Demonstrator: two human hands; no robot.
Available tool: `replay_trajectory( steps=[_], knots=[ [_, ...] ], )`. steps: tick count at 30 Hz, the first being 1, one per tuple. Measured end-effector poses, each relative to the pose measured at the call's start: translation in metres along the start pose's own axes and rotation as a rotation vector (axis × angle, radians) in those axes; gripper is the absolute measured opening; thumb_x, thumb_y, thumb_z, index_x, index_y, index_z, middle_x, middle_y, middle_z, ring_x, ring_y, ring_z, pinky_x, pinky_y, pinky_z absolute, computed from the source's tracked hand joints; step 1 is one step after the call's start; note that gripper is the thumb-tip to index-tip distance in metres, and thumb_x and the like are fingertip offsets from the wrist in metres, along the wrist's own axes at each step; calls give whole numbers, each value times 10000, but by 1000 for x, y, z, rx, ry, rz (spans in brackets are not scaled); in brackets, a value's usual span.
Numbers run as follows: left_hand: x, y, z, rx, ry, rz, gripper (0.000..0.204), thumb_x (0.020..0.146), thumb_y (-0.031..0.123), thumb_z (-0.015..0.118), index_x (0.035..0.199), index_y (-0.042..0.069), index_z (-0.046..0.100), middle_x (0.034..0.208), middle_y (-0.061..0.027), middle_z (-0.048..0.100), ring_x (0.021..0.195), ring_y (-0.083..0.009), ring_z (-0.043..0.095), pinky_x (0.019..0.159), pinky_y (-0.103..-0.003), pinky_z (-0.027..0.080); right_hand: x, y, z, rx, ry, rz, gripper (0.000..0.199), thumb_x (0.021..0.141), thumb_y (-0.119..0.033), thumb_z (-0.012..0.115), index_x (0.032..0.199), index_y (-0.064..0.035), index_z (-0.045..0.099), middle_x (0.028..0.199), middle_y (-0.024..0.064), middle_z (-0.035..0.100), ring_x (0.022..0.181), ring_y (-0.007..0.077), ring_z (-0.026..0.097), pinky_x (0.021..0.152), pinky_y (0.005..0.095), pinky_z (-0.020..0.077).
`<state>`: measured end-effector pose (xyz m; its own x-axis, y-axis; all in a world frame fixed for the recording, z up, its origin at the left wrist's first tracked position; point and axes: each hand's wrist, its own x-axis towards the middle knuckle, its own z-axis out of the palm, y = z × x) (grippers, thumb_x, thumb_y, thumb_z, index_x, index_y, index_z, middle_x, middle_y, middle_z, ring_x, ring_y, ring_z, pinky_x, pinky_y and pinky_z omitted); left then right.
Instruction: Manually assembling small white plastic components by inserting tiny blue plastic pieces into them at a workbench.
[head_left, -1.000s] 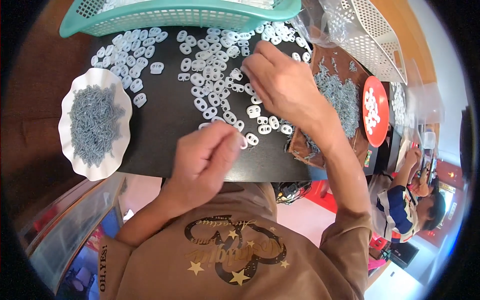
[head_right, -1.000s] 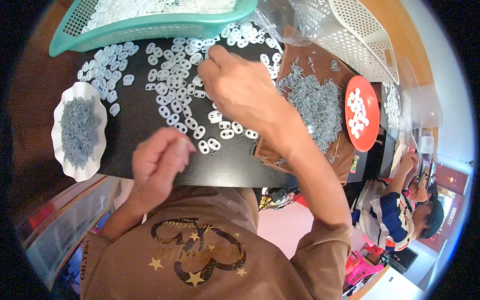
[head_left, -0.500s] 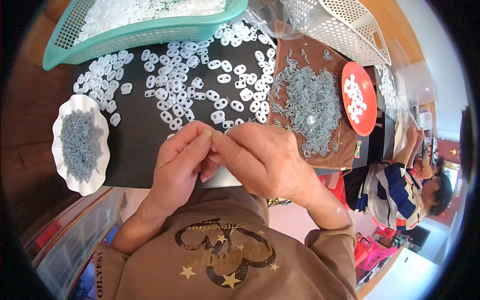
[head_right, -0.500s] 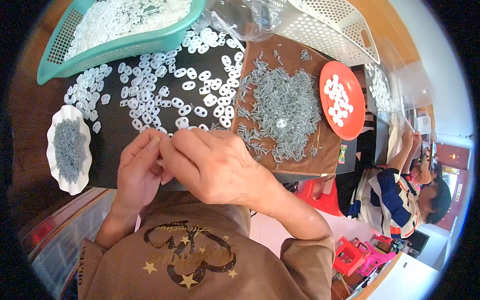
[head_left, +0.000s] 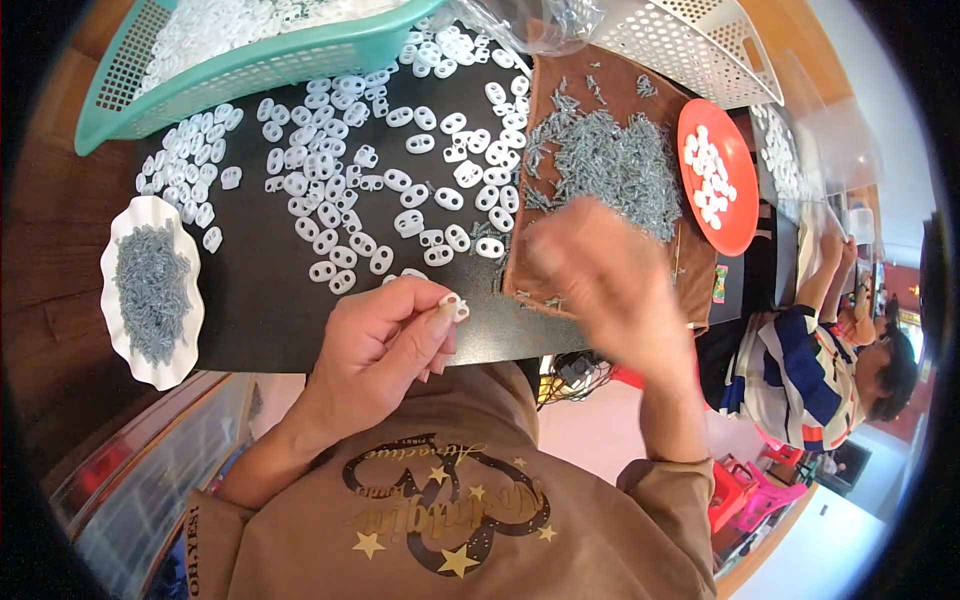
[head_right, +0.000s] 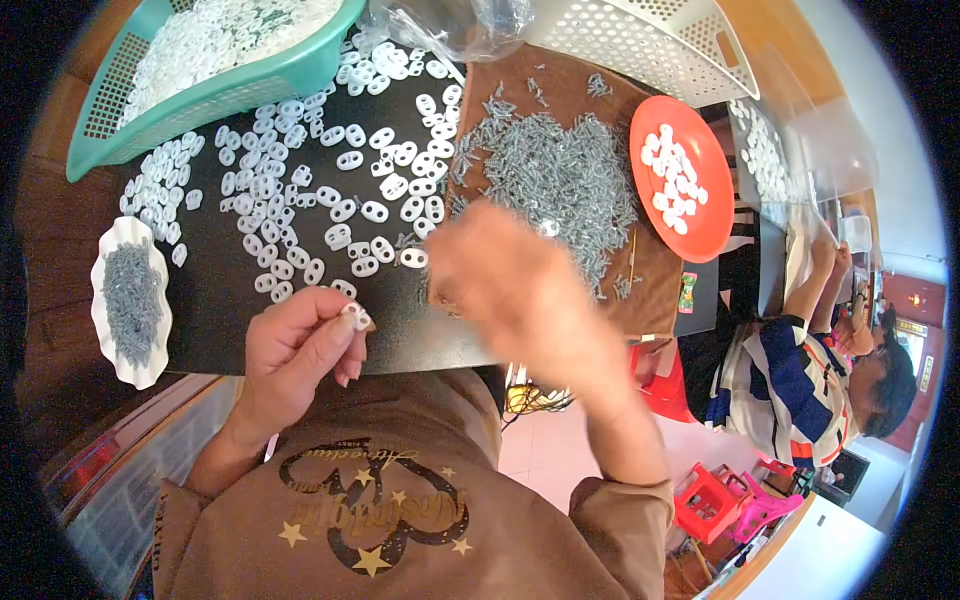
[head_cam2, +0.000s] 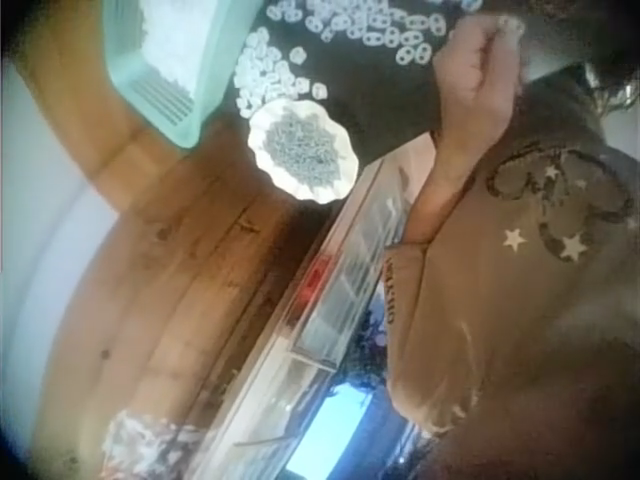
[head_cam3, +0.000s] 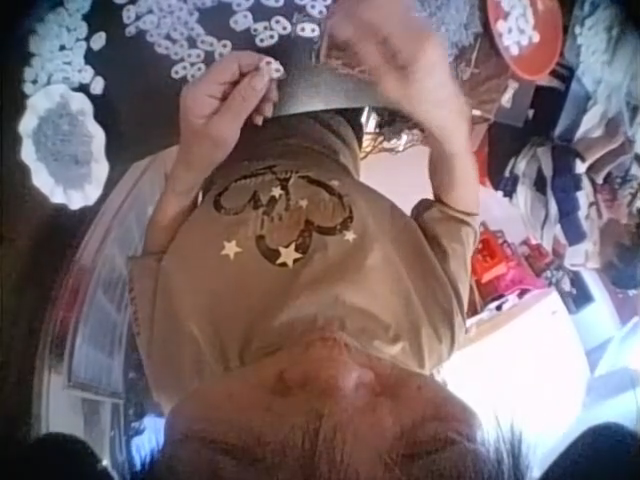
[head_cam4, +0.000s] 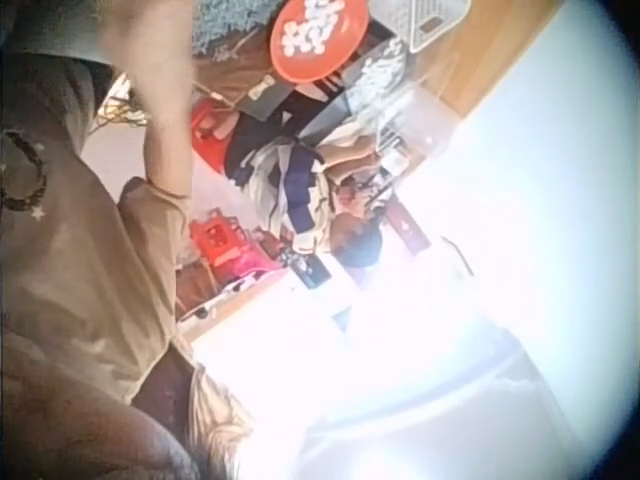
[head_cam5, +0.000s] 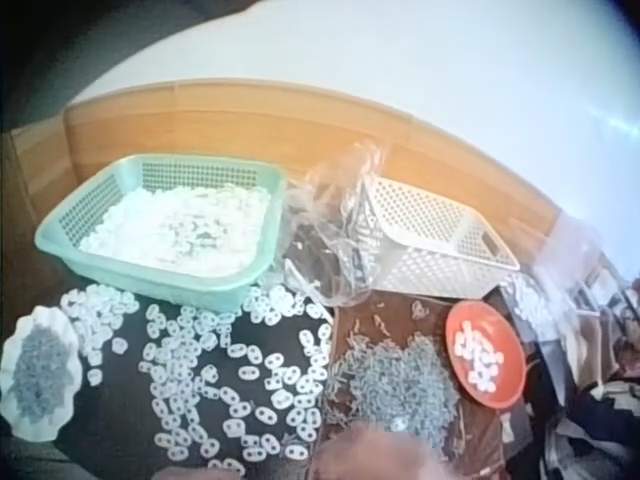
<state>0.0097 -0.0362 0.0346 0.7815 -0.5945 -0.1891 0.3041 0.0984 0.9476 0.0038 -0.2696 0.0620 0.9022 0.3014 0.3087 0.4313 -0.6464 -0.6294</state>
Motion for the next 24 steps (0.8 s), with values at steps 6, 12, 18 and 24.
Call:
replay_trajectory(
  steps=[6, 12, 18, 24],
  knots=[
    [2, -1, 5, 40, 21, -3, 166, 967, 110, 498, 946, -25, 592, 705, -29, 573, 573, -55, 510, 496, -200, 412, 14, 37, -30, -328, -37, 179, 89, 842, 6, 601, 930, 10, 613, 819, 128, 541, 704, 284, 550, 626, 353, 441],
    [1, -6, 3, 61, 30, 32, 167, 961, 97, 491, 935, -25, 603, 707, -38, 581, 561, -58, 511, 481, -198, 408, 27, 39, -24, -453, -195, 110, 77, 841, -41, 606, 910, -7, 603, 831, 118, 539, 746, 315, 578, 639, 403, 450],
    [5, -2, 5, 22, 46, 16, 125, 932, 61, 513, 930, -30, 599, 668, 4, 560, 569, -24, 473, 502, -194, 377, 41, 39, -17, -587, -303, 91, 89, 842, -99, 596, 863, -14, 582, 839, 123, 550, 736, 340, 583, 635, 420, 456],
    [5, -1, 0, 6, 81, 34, 145, 949, 92, 507, 939, -27, 590, 683, 5, 559, 581, -22, 466, 514, -190, 378, 49, 44, -23, -545, -294, 58, 97, 840, -91, 583, 862, 2, 563, 812, 134, 566, 707, 344, 576, 618, 419, 446]
  ],
)
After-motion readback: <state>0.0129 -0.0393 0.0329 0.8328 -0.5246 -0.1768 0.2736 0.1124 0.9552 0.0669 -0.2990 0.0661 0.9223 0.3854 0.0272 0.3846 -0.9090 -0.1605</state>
